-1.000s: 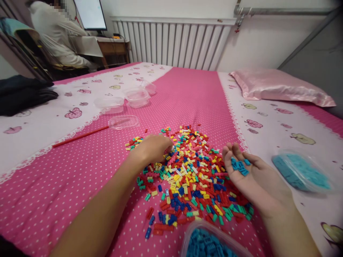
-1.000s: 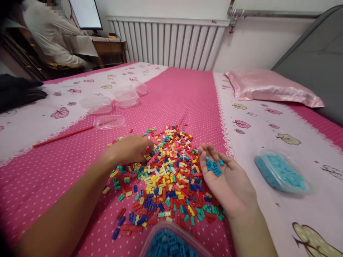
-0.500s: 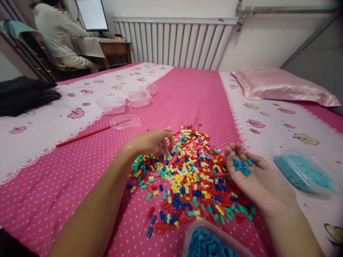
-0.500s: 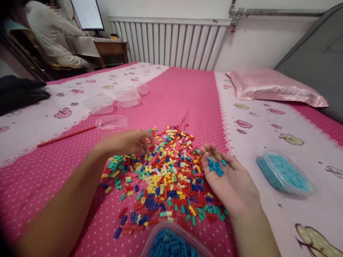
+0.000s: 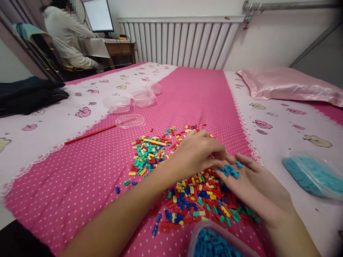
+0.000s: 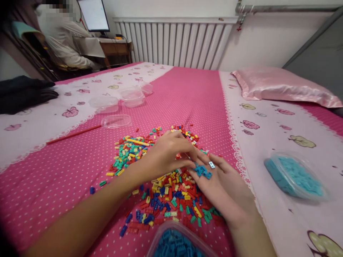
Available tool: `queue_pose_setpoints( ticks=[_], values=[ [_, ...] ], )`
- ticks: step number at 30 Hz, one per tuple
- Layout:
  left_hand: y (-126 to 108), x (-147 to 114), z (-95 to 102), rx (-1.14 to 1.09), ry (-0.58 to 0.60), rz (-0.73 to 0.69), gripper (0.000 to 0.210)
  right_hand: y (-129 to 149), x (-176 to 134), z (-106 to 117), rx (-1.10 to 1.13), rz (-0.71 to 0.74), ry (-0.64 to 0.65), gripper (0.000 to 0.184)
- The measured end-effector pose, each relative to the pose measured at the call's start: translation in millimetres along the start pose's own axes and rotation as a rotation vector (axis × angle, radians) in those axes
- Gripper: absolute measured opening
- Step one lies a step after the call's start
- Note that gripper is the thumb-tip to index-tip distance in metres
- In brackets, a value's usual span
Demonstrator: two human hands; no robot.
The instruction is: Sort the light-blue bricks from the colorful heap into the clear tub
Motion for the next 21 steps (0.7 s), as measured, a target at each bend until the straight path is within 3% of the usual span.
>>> queue_pose_setpoints(
  ticks=[5, 8, 11, 12, 14, 16, 21],
  values=[
    [-3.4, -1.6, -9.4, 0.134, -0.157, 0.015, 0.025, -7.7, 3.9, 2.2, 0.068, -0.035, 0.03, 0.032],
    [-5.0, -0.6, -5.0, 0.206, -0.156, 0.025, 0.033, -15.6, 4.7, 2.2, 0.119, -0.061, 0.006, 0.031],
    [5.3, -2.5, 21.4, 0.268, -0.02, 0.137, 0.028, -15.7, 2.2, 4.6, 0.101, -0.082, 0.004, 0.027],
    [13.4, -5.3, 34.2, 0.348, 0.048, 0.25, 0.025, -13.6, 0.7, 6.0, 0.081, -0.097, 0.038, 0.027],
    [33.4, -15.1, 58.0, 0.63, 0.29, 0.513, 0.02, -7.9, -2.8, 9.2, 0.039, -0.114, 0.143, 0.028],
    [48.5, -23.6, 72.1, 0.701, 0.404, 0.621, 0.014, -2.8, -5.9, 12.5, 0.016, -0.113, 0.233, 0.03],
    [60.4, -28.7, 62.8, 0.737, 0.543, 0.667, 0.012, -2.9, -8.4, 14.3, -0.013, -0.115, 0.262, 0.019]
  ],
)
Point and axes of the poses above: each hand's wrist, its own x-axis towards the middle knuckle, its own z-axis out of the back of the hand, y = z × x, the point moved 2 cm from there along x, towards the middle knuckle, and after that the axes turned 12 degrees about -y, right-handed, at the moved point
